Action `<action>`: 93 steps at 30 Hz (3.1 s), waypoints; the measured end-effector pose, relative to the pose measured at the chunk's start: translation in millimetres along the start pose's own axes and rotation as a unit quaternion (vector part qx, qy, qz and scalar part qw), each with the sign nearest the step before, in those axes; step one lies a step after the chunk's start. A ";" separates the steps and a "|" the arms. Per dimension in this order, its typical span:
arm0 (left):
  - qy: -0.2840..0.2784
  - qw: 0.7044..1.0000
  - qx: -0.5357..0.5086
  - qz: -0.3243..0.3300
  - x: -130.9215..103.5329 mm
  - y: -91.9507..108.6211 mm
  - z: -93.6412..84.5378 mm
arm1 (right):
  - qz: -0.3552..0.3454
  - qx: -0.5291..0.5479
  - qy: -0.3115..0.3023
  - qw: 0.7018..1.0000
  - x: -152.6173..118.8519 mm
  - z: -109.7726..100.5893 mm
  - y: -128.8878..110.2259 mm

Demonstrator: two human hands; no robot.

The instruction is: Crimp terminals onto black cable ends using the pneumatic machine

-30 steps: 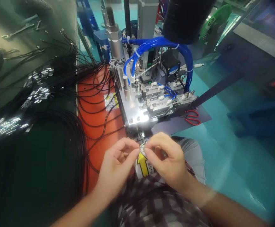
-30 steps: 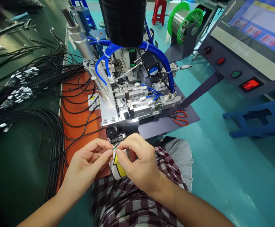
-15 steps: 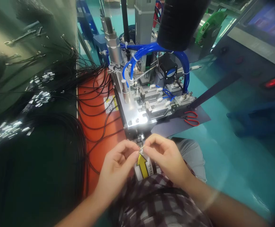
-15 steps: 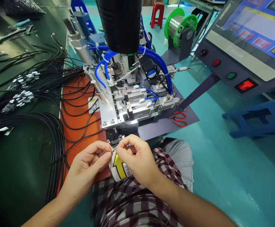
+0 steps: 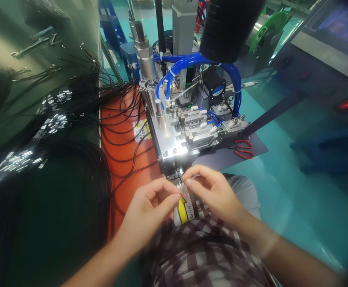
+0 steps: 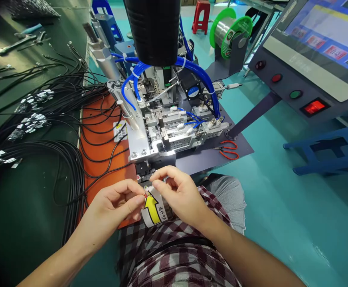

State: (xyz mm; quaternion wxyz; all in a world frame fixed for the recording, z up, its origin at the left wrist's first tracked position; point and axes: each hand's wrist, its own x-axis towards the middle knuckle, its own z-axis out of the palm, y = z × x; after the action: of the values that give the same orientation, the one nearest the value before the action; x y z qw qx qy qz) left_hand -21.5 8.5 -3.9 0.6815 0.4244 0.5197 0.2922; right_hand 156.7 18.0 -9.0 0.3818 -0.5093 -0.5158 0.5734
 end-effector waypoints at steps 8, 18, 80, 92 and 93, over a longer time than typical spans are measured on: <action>0.089 0.975 0.138 0.152 -6.2 -8.9 8.1 | -0.024 -0.099 0.016 0.995 -12.7 6.4 -0.7; -0.164 0.976 0.144 0.007 1.3 11.2 -12.6 | -0.063 -0.040 0.001 0.997 -13.7 12.4 -0.9; 0.088 0.994 0.058 -0.005 11.3 4.5 -4.9 | -0.097 -0.233 0.016 0.968 4.9 7.4 3.2; 0.080 0.996 0.026 -0.013 15.4 0.0 -7.7 | -0.228 -0.252 0.023 0.940 1.4 7.7 8.7; 0.081 0.996 0.025 -0.014 15.6 -0.6 -8.1 | -0.241 -0.259 0.021 0.935 0.1 7.9 10.7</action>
State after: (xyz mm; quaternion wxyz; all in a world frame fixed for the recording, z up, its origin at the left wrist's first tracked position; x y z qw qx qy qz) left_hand -24.7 23.6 -12.4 0.6308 0.4087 0.5859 0.3029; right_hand 150.0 14.6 -19.9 0.3741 -0.4631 -0.7454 0.3000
